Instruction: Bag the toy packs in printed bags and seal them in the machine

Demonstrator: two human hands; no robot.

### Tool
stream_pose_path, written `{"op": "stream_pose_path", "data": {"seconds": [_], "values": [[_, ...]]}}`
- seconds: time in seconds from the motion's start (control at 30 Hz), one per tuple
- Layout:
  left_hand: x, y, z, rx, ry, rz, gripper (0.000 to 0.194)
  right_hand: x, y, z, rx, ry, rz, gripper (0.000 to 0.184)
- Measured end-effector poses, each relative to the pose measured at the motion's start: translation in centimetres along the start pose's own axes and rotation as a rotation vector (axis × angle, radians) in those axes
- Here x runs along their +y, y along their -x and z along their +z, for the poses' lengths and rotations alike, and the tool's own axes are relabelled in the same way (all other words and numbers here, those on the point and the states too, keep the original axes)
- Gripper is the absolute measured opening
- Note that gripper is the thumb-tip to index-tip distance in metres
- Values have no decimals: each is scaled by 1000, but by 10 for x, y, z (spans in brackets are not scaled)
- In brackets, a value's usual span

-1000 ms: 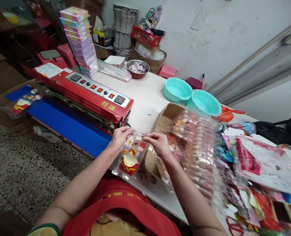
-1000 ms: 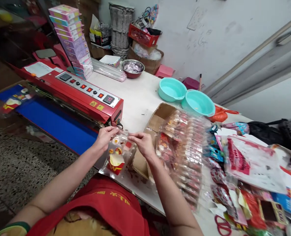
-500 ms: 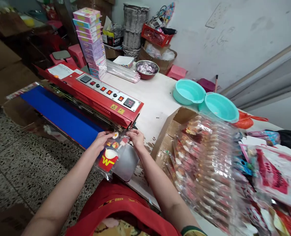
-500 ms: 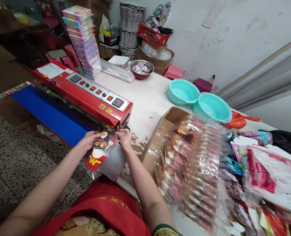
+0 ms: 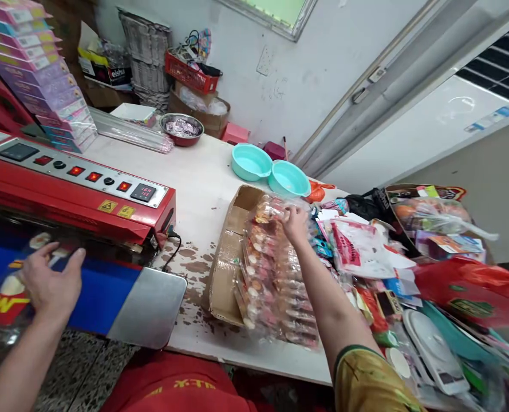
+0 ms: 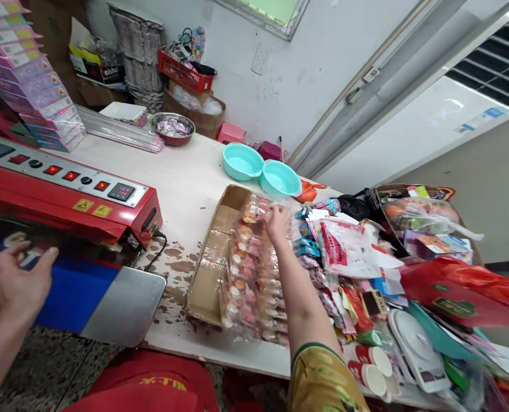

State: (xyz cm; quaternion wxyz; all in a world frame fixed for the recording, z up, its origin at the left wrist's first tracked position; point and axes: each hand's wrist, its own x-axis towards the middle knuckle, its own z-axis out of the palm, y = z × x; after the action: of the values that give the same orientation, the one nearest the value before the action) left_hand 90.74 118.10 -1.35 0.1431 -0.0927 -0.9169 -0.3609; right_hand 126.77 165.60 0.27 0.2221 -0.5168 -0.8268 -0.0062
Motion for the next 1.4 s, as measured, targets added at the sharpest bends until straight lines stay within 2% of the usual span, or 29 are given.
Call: {"op": "stream_pose_path", "data": {"seconds": [0.07, 0.13, 0.2, 0.3, 0.37, 0.47, 0.53, 0.6, 0.67, 0.77, 0.87, 1.03, 1.1, 1.23, 1.27, 1.33, 1.4], "values": [[7, 31, 4, -55, 30, 98, 41, 18, -17, 10, -90, 87, -27, 21], [12, 59, 9, -112, 69, 171, 33, 25, -25, 18, -153, 118, -69, 14], [14, 80, 11, -191, 97, 211, 28, 26, -31, 19, -150, 68, -128, 10], [19, 97, 8, -289, 95, 230, 30, 20, -40, 2, -46, -187, -221, 13], [30, 103, 3, -312, 128, 233, 30, 10, -44, -24, 3, -456, -223, 18], [63, 108, -4, -361, 273, 222, 28, -17, -36, -79, 26, -787, -211, 23], [95, 109, -8, -437, 403, 186, 27, -44, -19, -114, 36, -879, -240, 19], [130, 107, -10, -553, 562, 124, 29, -74, 6, -136, -39, -951, -286, 15], [160, 102, -10, -712, 777, 32, 40, -106, 35, -142, -192, -1032, -328, 14], [184, 89, -7, -960, 1024, -207, 53, -151, 76, -124, -473, -1184, -323, 18], [177, 79, -5, -1051, 1052, -386, 44, -185, 107, -93, -646, -1285, -246, 22], [137, 75, -7, -964, 985, -552, 37, -214, 131, -57, -797, -1261, -278, 30], [123, 77, -4, -879, 977, -557, 35, -219, 131, -50, -803, -1173, -358, 34], [102, 84, 11, -678, 965, -552, 36, -228, 126, -42, -815, -891, -643, 37], [97, 86, 17, -638, 974, -575, 35, -230, 127, -39, -829, -876, -667, 37], [89, 87, 27, -580, 995, -636, 33, -237, 132, -30, -888, -944, -579, 38], [82, 84, 37, -560, 992, -695, 31, -246, 141, -16, -971, -1090, -350, 38]]}}
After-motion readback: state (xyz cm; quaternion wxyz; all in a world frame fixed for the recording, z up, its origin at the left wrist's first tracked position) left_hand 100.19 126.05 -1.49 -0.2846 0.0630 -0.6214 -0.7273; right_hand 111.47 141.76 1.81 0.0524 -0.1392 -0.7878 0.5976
